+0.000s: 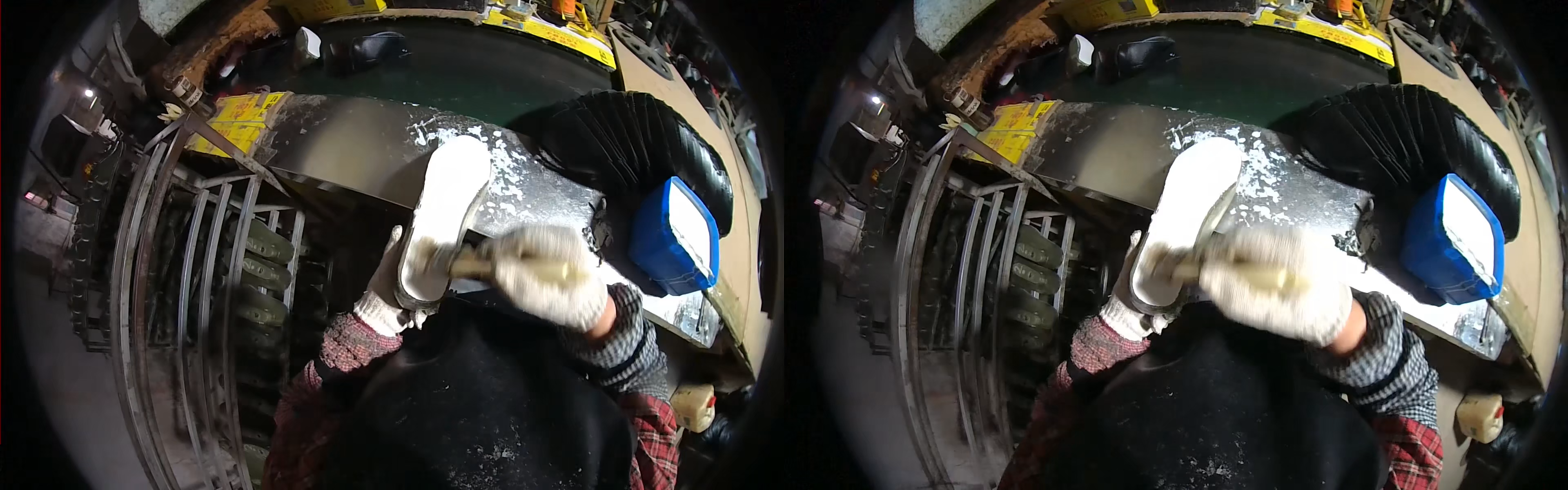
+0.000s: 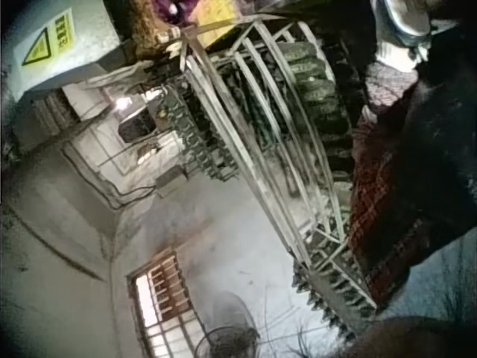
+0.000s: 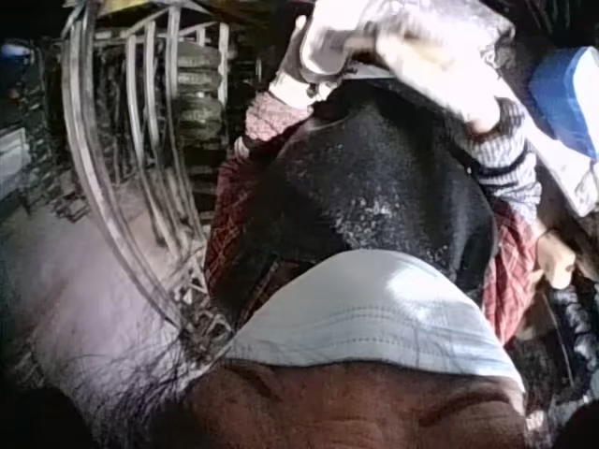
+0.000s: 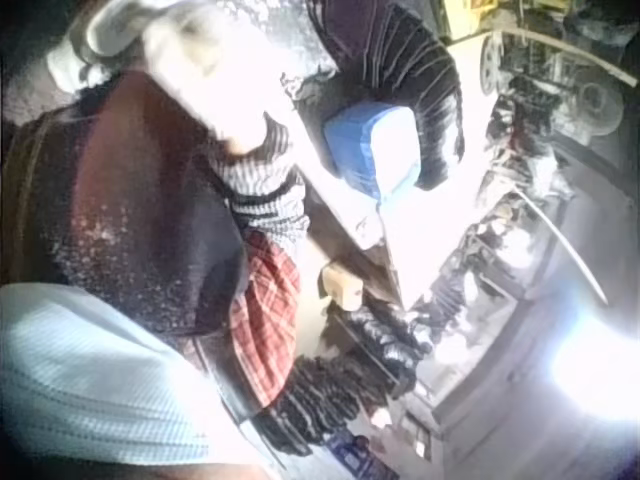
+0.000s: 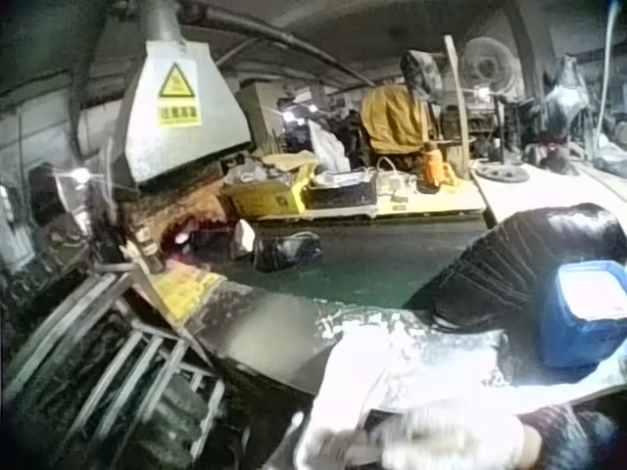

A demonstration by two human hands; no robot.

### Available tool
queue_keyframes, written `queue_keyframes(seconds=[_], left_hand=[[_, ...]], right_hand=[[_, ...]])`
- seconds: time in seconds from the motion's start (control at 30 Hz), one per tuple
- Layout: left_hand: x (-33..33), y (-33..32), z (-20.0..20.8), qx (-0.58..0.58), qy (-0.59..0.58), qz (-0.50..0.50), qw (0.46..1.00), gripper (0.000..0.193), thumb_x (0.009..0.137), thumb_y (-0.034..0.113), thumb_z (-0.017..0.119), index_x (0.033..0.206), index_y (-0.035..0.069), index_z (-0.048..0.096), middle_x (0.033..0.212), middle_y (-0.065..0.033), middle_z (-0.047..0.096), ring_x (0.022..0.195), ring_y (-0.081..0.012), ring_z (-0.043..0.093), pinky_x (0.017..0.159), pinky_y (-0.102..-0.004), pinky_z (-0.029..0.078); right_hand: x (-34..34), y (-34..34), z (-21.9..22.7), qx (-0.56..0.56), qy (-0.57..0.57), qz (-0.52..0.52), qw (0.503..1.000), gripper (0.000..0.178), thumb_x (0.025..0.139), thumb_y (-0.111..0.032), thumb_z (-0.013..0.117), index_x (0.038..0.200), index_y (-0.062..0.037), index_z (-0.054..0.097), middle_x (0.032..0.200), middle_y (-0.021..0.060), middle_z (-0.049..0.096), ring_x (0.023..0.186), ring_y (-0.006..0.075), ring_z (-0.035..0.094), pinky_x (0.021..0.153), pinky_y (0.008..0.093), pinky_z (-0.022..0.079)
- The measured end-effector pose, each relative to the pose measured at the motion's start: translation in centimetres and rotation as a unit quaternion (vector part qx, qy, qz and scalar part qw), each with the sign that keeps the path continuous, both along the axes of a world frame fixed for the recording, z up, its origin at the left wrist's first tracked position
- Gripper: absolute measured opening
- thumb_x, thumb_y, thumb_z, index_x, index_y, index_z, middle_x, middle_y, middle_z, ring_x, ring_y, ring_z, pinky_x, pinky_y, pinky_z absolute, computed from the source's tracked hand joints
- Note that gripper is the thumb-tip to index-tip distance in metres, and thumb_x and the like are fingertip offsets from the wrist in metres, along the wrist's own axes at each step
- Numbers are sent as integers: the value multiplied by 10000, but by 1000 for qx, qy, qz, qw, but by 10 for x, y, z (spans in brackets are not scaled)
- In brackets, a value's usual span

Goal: Applying adhesive to shoe soles and uppers using a brush in a factory environment.

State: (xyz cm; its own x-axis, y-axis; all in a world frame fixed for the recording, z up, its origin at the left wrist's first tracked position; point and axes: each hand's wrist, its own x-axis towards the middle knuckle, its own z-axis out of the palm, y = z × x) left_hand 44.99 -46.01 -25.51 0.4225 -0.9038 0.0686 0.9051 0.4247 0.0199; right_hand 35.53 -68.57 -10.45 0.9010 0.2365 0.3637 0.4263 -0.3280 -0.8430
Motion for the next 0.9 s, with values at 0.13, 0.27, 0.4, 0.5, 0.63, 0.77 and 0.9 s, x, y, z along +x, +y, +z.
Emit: queue_keyframes(seconds=[0.13, 0.27, 0.4, 0.5, 0.63, 0.77, 0.9], left_hand=[[-5, 8, 33, 387, -475, 68, 787, 770, 954, 677, 336, 1453, 92, 378, 1369, -207, 493, 1131, -348, 603, 786, -433, 595], [2, 14, 28, 381, -591, 92, 705, 781, 958, 682, 328, 1450, 78, 390, 1350, -224, 516, 1147, -334, 606, 844, -454, 586], [9, 42, -21, 1, 16, -44, 999, 753, 950, 684, 341, 1509, 180, 324, 1468, -139, 440, 1265, -368, 507, 1017, -603, 432], [7, 35, -13, 180, 111, 42, 976, 853, 905, 703, 414, 1497, 96, 321, 1366, -298, 469, 1089, -463, 582, 847, -548, 545], [10, 62, -56, 129, 57, -60, 988, 787, 932, 683, 404, 1544, 212, 254, 1525, -120, 369, 1317, -389, 455, 1010, -615, 439], [9, 55, -30, 198, 117, 88, 969, 848, 897, 740, 385, 1541, 202, 261, 1509, -188, 365, 1292, -399, 470, 975, -608, 470], [51, 26, 32, 113, 32, -37, 992, 864, 858, 707, 476, 1439, 74, 389, 1271, -258, 554, 1087, -439, 592, 694, -531, 579]], right_hand=[[-18, -25, -2, 142, 159, 18, 977, 248, 895, -189, 714, 1000, 31, 668, 979, 129, 706, 816, 195, 691, 743, 292, 572], [-23, -25, -4, 236, 203, -47, 949, 264, 902, -195, 705, 1010, 43, 662, 1024, 181, 696, 874, 224, 698, 770, 299, 574], [23, -15, -17, 245, 243, 0, 938, 255, 916, -175, 690, 1067, 31, 671, 1019, 101, 707, 956, 191, 672, 845, 329, 548], [47, -76, -46, 318, 173, -165, 917, 233, 928, -127, 669, 1101, 28, 655, 991, 92, 700, 921, 140, 661, 812, 242, 546], [81, -69, -52, -87, -92, -216, 968, 269, 897, -77, 666, 1161, -28, 652, 948, 124, 662, 831, 229, 660, 715, 326, 539], [45, -26, -28, -164, -69, -128, 976, 376, 826, -89, 707, 1197, -111, 647, 820, 119, 610, 635, 258, 604, 547, 348, 492], [27, -14, -25, -52, -109, -90, 989, 233, 891, -176, 668, 1118, -122, 675, 886, 107, 614, 774, 262, 639, 658, 349, 542]])
